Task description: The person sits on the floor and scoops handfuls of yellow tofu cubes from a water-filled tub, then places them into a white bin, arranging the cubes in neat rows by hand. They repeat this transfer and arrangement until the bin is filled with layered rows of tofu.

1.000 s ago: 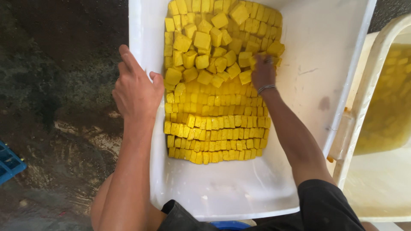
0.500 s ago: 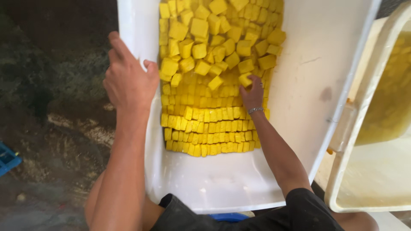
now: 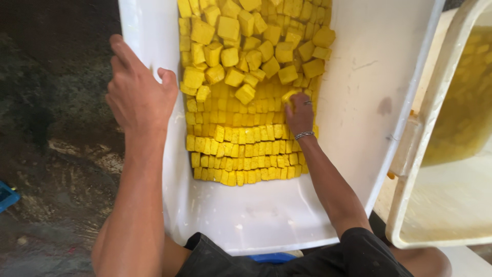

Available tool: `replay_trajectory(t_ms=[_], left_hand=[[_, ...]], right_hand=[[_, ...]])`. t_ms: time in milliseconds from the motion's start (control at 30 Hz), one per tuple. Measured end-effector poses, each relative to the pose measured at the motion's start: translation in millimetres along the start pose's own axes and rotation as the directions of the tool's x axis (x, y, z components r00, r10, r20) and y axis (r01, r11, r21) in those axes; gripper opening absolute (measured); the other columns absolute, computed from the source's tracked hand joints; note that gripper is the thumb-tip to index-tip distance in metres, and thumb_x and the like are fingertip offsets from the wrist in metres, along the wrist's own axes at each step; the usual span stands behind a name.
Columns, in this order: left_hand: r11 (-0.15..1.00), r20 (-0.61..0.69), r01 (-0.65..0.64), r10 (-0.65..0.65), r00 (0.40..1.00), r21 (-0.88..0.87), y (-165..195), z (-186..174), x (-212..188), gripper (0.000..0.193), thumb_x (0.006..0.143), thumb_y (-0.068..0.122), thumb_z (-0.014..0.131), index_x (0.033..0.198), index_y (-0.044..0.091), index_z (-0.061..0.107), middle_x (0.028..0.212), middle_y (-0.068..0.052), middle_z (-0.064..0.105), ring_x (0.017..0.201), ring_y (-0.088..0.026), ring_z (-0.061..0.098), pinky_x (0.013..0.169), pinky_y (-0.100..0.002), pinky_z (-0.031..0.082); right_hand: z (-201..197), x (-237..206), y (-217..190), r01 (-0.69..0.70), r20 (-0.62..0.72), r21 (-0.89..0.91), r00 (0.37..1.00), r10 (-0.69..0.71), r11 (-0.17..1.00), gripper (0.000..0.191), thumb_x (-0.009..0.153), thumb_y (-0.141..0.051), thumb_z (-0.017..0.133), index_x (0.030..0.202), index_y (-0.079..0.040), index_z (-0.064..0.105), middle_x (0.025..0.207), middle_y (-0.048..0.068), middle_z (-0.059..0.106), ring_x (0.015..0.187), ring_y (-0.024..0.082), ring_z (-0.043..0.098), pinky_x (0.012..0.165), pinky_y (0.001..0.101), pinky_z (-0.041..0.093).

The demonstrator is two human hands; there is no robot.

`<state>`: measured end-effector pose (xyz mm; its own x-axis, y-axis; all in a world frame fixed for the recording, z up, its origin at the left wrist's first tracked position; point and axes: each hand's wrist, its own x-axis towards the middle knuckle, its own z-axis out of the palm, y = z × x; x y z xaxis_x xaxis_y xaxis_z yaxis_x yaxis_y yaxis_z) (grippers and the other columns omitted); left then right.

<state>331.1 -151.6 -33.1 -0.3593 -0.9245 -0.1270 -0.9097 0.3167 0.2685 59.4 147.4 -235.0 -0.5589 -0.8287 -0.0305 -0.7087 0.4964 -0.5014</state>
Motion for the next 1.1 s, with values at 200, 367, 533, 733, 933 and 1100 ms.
replay_trajectory(t_ms=[200,367,533,733,933,1100], left_hand=[[0.998,0.045,0.068,-0.068,0.997,-0.008,2,3,6,0.076,0.092,0.018,0.074,0.147,-0.008,0.028,0.110,-0.030,0.065,0.081,-0.041,0.075,0.068,-0.045,0.065],[0.986,0.122,0.154,-0.146,0.982,-0.060,7,4,8,0.074,0.092,0.017,0.070,0.148,-0.007,0.027,0.111,-0.030,0.064,0.079,-0.039,0.075,0.063,-0.044,0.066],[0.996,0.037,0.093,-0.093,0.995,-0.006,10,2,6,0.072,0.091,0.018,0.072,0.144,-0.006,0.030,0.109,-0.030,0.066,0.084,-0.043,0.075,0.066,-0.049,0.064],[0.998,0.022,0.067,-0.066,0.998,-0.016,12,-3,4,0.073,0.089,0.020,0.074,0.143,-0.006,0.031,0.106,-0.029,0.066,0.082,-0.043,0.074,0.066,-0.049,0.063],[0.997,0.036,0.077,-0.076,0.996,-0.018,13,-3,6,0.072,0.090,0.018,0.073,0.142,-0.007,0.031,0.106,-0.029,0.065,0.080,-0.043,0.074,0.063,-0.049,0.063],[0.999,-0.038,0.036,-0.035,0.999,0.002,12,-2,2,0.073,0.089,0.021,0.076,0.141,-0.006,0.032,0.105,-0.025,0.066,0.081,-0.043,0.074,0.065,-0.051,0.061]], right_hand=[[13,4,-20,-0.049,0.113,-0.027,0.992,0.052,0.998,0.037,0.084,-0.007,0.078,0.116,-0.005,0.059,0.117,0.017,0.061,0.111,0.039,0.059,0.093,0.0490,0.052],[40,9,-59,0.241,0.106,0.172,0.959,-0.261,0.955,0.042,0.081,-0.008,0.083,0.117,-0.009,0.060,0.126,0.019,0.059,0.116,0.040,0.060,0.095,0.0462,0.053],[66,24,-90,0.498,0.133,-0.057,0.863,-0.488,0.865,0.058,0.067,-0.015,0.088,0.116,-0.015,0.057,0.125,0.023,0.052,0.111,0.047,0.058,0.088,0.0537,0.049],[69,36,-88,0.258,0.205,0.086,0.941,-0.271,0.962,0.060,0.079,-0.004,0.083,0.130,-0.013,0.053,0.137,0.025,0.053,0.114,0.043,0.058,0.089,0.0481,0.056],[46,41,-59,-0.592,0.381,0.396,0.802,0.460,0.702,0.060,0.086,-0.019,0.079,0.137,-0.015,0.047,0.113,0.020,0.067,0.096,0.028,0.072,0.081,0.0356,0.062],[21,55,-23,-0.154,-0.012,0.171,0.987,0.159,0.973,0.054,0.093,-0.010,0.079,0.139,-0.010,0.050,0.135,0.020,0.057,0.099,0.029,0.070,0.086,0.0370,0.060]])
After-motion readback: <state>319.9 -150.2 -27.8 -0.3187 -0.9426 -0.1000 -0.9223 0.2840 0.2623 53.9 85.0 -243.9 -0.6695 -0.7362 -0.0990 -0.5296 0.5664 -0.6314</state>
